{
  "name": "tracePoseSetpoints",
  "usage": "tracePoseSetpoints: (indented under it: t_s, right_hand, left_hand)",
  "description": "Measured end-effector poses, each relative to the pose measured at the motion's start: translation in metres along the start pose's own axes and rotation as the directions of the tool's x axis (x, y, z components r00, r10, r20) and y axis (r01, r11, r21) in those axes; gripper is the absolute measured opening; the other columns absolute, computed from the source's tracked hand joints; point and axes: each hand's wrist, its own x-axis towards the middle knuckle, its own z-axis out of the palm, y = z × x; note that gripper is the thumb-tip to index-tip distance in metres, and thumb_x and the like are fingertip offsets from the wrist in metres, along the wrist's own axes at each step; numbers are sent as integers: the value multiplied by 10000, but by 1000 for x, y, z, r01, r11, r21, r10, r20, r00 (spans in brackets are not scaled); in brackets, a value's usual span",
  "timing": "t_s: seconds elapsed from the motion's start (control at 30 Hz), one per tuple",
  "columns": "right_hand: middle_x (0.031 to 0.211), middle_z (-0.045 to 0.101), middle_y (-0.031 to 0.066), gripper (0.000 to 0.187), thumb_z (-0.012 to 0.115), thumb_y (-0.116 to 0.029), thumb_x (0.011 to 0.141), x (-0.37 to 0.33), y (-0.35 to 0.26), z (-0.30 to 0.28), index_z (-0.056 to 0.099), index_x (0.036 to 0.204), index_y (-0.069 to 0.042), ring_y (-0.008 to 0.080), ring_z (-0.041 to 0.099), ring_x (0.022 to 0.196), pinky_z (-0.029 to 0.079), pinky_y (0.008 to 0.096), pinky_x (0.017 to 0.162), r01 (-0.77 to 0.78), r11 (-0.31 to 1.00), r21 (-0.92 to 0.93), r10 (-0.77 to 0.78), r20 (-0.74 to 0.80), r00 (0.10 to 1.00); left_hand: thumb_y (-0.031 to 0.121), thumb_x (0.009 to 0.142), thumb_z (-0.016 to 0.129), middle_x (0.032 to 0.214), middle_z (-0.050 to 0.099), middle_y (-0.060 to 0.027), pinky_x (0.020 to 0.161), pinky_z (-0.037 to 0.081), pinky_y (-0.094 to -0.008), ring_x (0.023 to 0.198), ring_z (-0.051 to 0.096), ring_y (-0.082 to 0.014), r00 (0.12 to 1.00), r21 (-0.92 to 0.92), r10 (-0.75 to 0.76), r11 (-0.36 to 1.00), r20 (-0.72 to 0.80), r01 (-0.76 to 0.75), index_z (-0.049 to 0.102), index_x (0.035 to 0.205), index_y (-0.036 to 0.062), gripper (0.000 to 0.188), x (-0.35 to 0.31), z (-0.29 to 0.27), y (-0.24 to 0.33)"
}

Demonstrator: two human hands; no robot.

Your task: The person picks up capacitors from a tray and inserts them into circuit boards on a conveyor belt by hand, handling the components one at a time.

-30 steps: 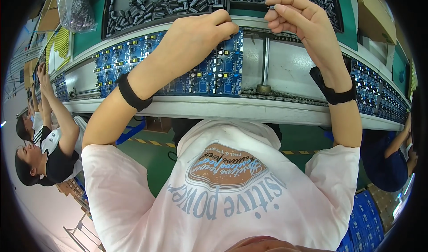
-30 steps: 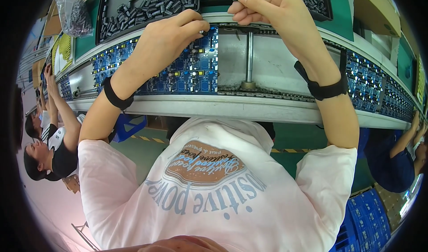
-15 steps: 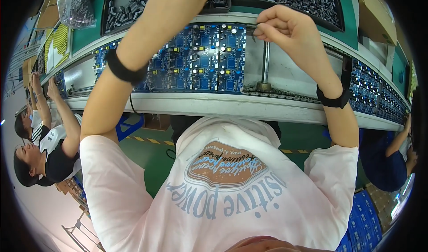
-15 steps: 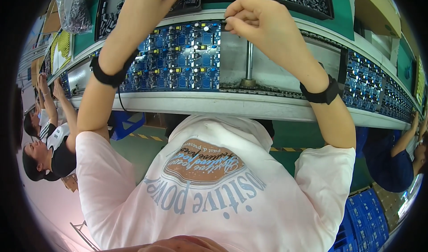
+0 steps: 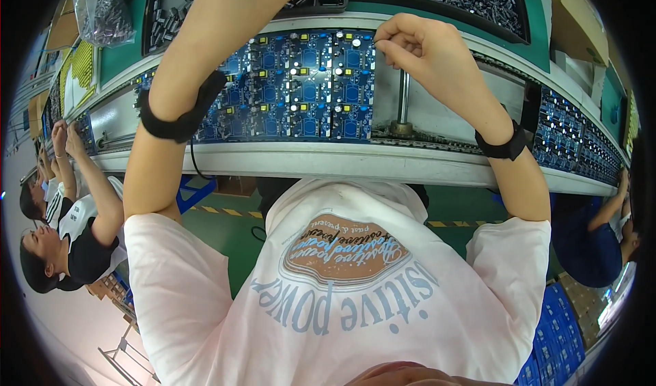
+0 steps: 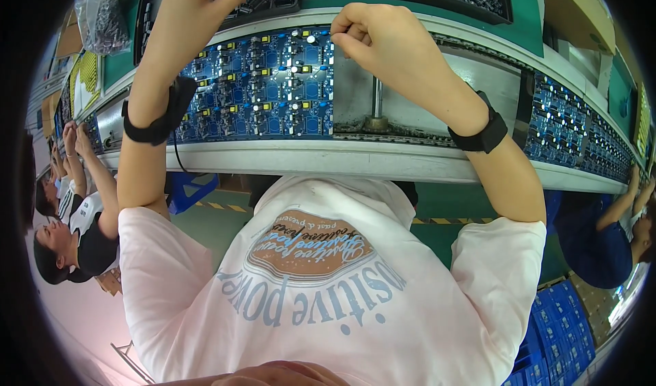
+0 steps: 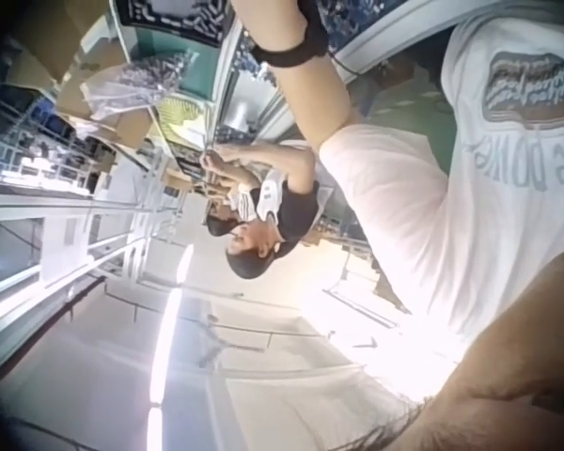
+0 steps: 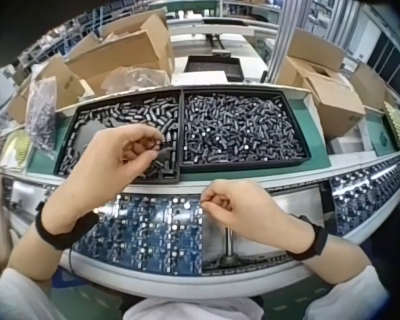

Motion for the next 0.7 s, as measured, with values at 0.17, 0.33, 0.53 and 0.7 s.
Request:
tracePoseSetpoints:
  t_s: [0.17,0.33,0.53,0.7]
  right_hand:
    - [820,725,69,134,705,-94,963,-2,0,0,692,1061,-3,126,702,723,546,252,656,134,985,-109,-139,-40,989]
    - [815,726,102,147,735,-127,939,-2,0,6,686,1035,-27,201,713,687,544,291,620,222,939,-263,-254,-94,963]
    - [802,727,107,149,746,-152,929,-3,-1,6,685,1016,-46,234,718,678,541,309,607,246,909,-336,-296,-104,949]
    - [793,719,103,147,750,-157,925,-3,-1,6,686,1008,-53,232,713,678,541,304,611,242,907,-345,-293,-102,951]
  left_hand:
    - [-14,930,687,893,721,-81,702,541,-266,787,692,-129,975,-398,-161,893,151,209,707,1106,-37,178,-26,2,-10]
    - [27,1007,649,1001,643,25,767,462,-205,860,543,-42,974,-270,172,954,148,-128,697,1209,-4,210,-40,4,-29]
    - [96,995,691,913,676,11,720,502,-202,811,603,-52,977,-443,-8,890,215,105,714,1181,16,204,-53,13,-21]
    - [116,1025,653,959,714,-37,761,554,-226,868,667,-77,955,-538,-44,818,292,202,692,1225,0,234,-59,15,-25]
